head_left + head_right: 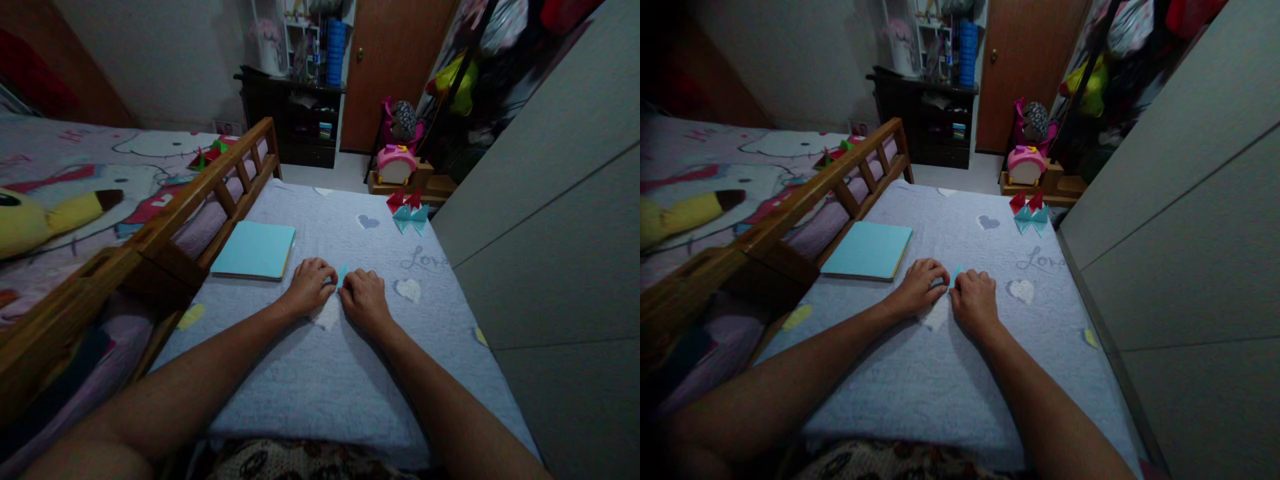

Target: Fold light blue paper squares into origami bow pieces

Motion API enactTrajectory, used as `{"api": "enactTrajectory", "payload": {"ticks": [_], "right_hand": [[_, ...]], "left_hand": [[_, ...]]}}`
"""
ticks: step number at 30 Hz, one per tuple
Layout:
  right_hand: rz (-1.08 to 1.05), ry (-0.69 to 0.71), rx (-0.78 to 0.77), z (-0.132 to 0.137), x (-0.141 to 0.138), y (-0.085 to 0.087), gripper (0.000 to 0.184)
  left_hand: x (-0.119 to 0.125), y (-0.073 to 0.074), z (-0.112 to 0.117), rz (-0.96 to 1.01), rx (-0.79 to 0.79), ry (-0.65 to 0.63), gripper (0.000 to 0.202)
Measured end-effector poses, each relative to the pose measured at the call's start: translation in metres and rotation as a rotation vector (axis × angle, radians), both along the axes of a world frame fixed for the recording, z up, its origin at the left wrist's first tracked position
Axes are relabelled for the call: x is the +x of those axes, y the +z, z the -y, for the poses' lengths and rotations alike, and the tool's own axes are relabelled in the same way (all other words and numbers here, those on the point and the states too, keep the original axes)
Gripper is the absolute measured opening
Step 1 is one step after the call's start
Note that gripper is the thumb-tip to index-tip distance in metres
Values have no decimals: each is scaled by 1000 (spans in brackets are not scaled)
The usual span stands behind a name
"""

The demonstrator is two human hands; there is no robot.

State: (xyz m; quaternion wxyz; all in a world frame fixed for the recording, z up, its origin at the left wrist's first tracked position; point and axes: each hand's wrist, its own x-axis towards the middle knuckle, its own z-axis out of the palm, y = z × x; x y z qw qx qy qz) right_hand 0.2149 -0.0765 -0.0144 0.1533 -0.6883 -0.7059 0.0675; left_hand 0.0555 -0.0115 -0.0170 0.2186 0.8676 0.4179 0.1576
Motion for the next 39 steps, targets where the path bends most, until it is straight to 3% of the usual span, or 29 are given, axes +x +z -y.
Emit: {"api": "enactTrajectory", "payload": {"ticks": [18,23,26,31,35,39], "right_hand": [[6,-74,-110,4,15,2,17],[-45,-79,-70,4,25,-2,18],[-148,1,46,7,29,-1,17],[-255,299,143,13,28,2,26],[-203,326,81,12,27,-1,30],[-205,327,54,11,31,-4,31]], "left_hand": [[-1,-2,1,-53,66,-27,12],[-3,-6,1,-26,104,-40,12],[-4,-8,2,11,142,-52,10],[-6,-11,1,58,178,-71,9],[-7,-9,2,36,297,-136,7],[-5,-3,12,-32,443,-335,10]]}}
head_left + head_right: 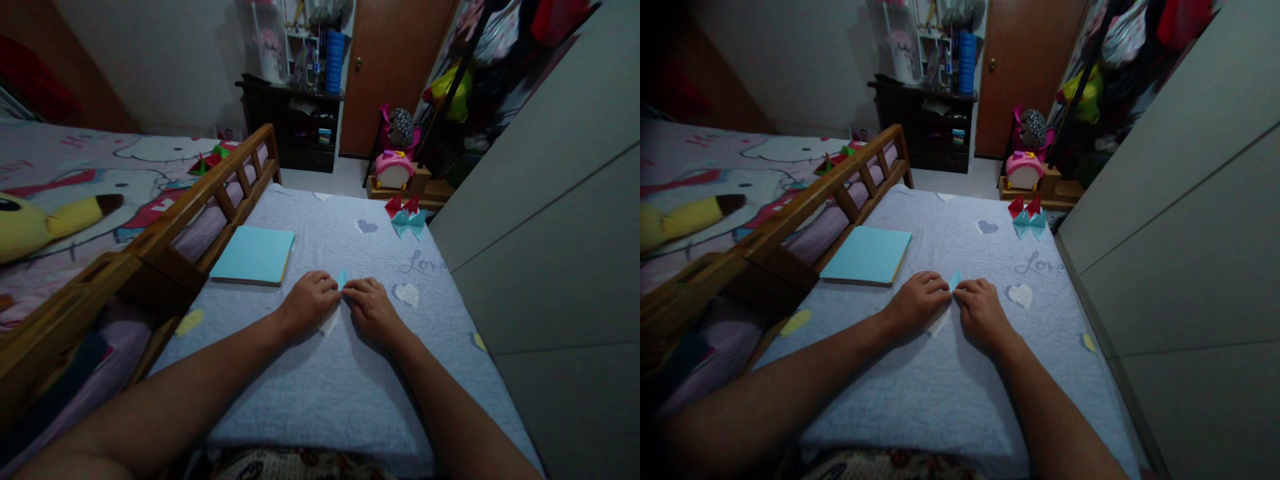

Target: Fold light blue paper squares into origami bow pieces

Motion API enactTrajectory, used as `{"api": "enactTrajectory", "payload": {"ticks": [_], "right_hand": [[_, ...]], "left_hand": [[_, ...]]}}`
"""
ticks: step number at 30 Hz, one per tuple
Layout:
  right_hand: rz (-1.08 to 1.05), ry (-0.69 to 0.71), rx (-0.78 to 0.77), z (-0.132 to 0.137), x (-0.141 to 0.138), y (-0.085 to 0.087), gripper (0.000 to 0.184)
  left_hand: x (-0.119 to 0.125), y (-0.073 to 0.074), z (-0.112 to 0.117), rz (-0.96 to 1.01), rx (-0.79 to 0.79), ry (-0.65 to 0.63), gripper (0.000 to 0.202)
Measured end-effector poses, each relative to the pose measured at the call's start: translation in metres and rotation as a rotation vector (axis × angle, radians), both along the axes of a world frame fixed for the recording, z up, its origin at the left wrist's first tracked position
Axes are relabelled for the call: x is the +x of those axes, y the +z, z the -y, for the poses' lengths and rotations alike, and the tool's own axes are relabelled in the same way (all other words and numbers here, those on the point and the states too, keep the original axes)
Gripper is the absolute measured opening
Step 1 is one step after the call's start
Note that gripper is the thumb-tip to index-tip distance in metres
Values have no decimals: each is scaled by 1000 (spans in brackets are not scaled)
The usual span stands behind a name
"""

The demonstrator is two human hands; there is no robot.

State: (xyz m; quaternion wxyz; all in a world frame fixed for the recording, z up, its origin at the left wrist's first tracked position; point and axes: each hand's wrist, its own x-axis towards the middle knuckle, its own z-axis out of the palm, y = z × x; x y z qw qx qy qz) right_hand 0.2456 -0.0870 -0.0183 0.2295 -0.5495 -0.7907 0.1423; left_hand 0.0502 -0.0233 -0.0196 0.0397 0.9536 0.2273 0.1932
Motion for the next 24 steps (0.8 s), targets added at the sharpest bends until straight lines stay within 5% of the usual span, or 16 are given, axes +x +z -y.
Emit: {"api": "enactTrajectory", "payload": {"ticks": [6,24], "right_hand": [[16,6,-8,-1,3,1,36],[318,-92,-75,-5,-1,9,43]], "left_hand": [[5,5,18,-157,-8,-36,19],[10,9,18,-352,-19,-31,14]]}}
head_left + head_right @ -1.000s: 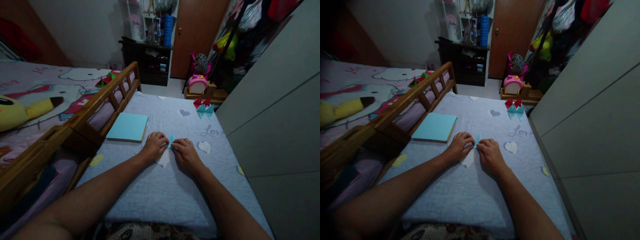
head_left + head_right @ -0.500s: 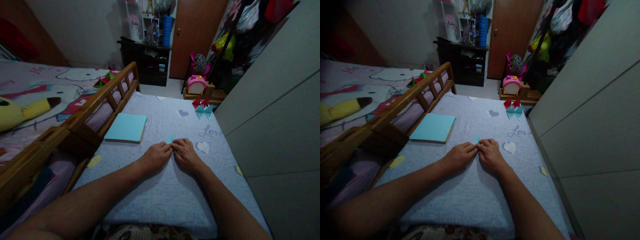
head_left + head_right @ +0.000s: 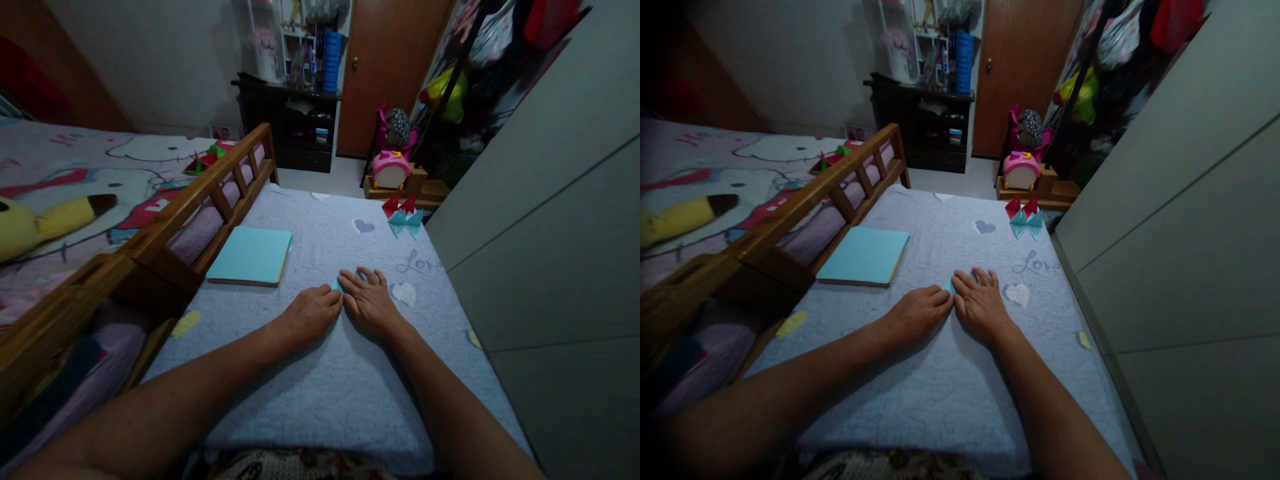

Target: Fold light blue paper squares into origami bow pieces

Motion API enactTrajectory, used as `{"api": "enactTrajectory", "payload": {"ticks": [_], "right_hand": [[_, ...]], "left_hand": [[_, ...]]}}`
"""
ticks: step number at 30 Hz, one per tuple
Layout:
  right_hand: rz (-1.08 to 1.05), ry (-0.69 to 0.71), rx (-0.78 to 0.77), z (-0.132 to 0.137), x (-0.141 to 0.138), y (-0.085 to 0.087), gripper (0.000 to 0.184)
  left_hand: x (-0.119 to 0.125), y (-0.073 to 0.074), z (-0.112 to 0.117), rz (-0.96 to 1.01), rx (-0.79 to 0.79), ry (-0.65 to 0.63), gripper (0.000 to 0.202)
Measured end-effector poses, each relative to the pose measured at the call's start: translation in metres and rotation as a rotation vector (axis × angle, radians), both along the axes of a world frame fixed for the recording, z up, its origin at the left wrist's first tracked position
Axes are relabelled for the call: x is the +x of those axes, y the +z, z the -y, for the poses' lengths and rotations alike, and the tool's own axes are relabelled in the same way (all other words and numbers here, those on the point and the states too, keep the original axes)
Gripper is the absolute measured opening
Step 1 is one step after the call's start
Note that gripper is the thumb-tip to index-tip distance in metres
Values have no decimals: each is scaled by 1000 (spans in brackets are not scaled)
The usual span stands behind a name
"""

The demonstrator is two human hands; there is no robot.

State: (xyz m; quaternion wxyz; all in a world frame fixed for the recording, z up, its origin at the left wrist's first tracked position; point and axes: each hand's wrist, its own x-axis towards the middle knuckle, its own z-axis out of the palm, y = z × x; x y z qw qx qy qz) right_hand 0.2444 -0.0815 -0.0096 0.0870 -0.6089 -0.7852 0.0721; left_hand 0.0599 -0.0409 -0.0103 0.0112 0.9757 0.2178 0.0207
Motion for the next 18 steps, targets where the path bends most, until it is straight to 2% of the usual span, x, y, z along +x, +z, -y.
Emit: {"api": "enactTrajectory", "payload": {"ticks": [7,10,13,18], "right_hand": [[-18,-34,42,0,0,0,48],[-90,37,79,6,0,4,46],[-134,109,46,10,0,6,40],[-138,99,34,10,-2,8,38]], "left_hand": [[-1,-3,1,31,26,3,13],[-1,-2,1,33,24,3,14],[-1,-1,2,34,12,11,17],[0,2,8,2,11,120,18]]}}
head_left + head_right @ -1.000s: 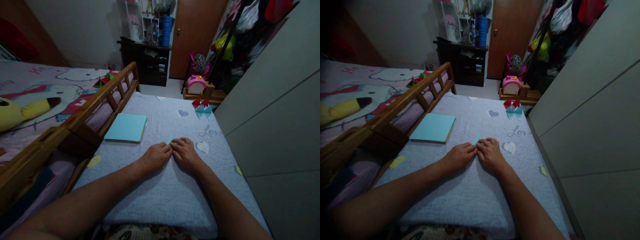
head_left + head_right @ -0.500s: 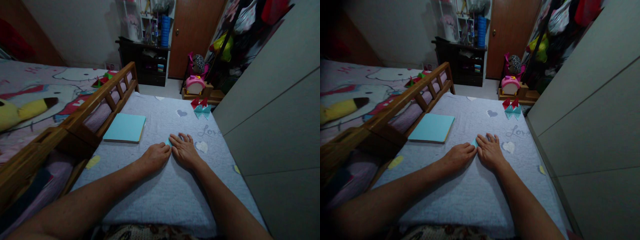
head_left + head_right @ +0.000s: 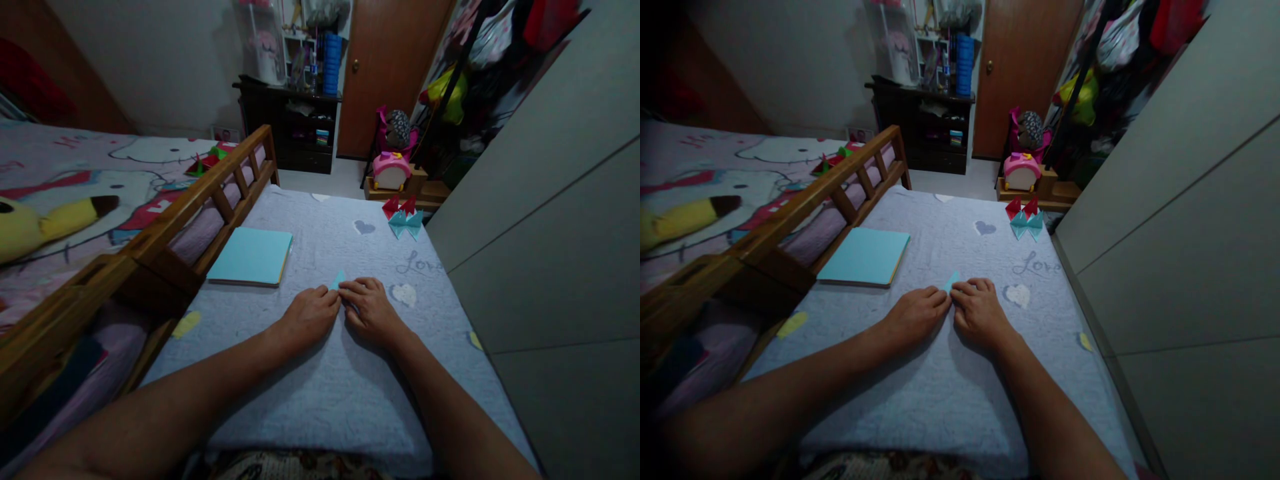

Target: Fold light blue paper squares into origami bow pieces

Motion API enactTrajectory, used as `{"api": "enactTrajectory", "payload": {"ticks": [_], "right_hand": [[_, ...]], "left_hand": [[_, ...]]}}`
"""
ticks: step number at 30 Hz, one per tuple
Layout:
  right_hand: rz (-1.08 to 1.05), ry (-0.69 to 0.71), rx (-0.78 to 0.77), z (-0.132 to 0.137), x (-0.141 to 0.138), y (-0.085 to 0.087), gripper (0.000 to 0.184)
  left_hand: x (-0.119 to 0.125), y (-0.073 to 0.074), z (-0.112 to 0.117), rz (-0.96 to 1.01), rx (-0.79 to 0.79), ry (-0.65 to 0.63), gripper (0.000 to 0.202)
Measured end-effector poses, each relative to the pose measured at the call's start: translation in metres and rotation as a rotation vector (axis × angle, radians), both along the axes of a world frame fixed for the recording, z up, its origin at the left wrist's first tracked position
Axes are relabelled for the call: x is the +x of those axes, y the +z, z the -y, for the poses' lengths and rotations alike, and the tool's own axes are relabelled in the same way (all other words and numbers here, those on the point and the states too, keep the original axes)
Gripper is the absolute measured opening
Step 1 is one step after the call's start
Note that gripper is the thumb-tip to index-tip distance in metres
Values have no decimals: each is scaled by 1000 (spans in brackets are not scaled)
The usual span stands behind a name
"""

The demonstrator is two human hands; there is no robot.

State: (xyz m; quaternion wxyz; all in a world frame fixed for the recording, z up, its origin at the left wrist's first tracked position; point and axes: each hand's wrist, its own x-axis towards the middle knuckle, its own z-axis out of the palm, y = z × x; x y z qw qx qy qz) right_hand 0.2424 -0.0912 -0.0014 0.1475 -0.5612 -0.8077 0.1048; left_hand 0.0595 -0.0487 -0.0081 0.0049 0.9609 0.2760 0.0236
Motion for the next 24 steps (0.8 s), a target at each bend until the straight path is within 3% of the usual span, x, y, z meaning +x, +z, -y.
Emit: {"api": "enactTrajectory", "payload": {"ticks": [7,12,24], "right_hand": [[0,-12,-34,1,0,4,39],[52,31,-67,5,3,5,51],[95,86,-186,7,15,15,52]], "left_hand": [[-2,3,11,-97,23,83,21],[-2,6,15,-133,25,131,24],[1,16,14,-228,-9,115,29]]}}
